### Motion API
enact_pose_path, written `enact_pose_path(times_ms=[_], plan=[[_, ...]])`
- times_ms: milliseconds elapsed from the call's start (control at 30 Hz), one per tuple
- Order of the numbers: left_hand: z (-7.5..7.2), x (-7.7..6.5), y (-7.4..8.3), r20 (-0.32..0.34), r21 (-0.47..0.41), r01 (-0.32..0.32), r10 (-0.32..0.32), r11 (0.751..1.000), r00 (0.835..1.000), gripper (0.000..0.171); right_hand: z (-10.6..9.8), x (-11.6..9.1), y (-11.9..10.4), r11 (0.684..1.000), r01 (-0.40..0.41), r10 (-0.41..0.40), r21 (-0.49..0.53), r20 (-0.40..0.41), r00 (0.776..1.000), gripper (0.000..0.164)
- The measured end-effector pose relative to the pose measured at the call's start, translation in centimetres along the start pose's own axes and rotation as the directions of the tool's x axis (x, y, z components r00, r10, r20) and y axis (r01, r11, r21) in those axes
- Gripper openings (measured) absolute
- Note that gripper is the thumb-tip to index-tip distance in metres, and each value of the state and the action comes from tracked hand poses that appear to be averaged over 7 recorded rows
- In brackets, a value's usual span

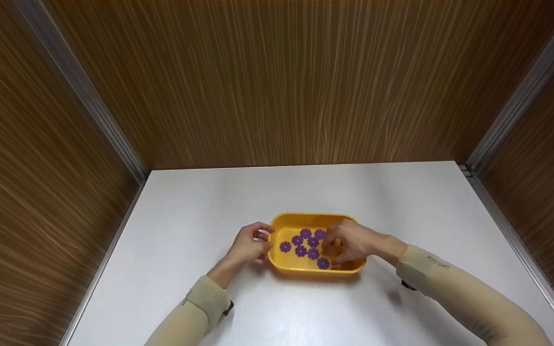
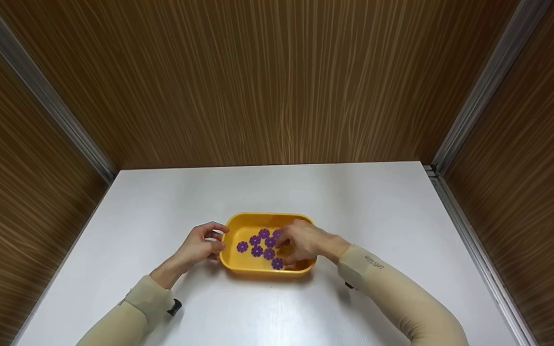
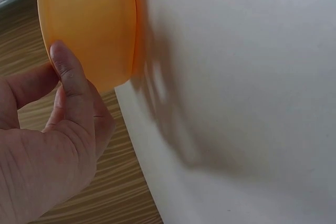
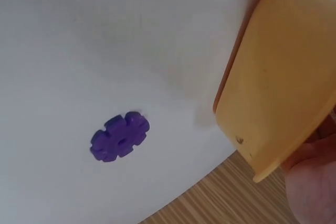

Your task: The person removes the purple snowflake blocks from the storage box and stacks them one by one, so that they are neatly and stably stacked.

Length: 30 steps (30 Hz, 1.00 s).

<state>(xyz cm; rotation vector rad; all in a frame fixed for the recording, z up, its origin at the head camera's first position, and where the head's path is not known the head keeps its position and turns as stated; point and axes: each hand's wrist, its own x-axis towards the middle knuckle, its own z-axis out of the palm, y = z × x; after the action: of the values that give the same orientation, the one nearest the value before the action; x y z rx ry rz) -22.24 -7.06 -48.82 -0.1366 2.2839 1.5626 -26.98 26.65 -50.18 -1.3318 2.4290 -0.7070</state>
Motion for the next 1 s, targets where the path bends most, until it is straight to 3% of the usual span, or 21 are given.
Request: enact_pose_path(times_ms=[467, 700, 1000], plan=[[0.0, 0.3, -0.3, 0.002, 0.0, 0.002, -0.002, 1.0, 1.0, 0.04, 1.5, 1.3, -0.4, 0.999, -0.012, 0.017, -0.047, 0.113, 0.993, 0.034], [0.0, -0.2, 0.0, 0.005, -0.012, -0.014, 0.014, 1.0, 1.0, 0.043, 1.9, 1.4, -0.3, 0.995, 0.035, -0.024, -0.098, 0.109, 0.994, 0.031], [0.0, -0.2, 0.1, -0.008, 0.001, 0.013, -0.013, 1.0, 1.0, 0.042, 1.8, 1.6, -0.2, 0.993, 0.047, -0.036, -0.111, 0.096, 0.995, 0.028]])
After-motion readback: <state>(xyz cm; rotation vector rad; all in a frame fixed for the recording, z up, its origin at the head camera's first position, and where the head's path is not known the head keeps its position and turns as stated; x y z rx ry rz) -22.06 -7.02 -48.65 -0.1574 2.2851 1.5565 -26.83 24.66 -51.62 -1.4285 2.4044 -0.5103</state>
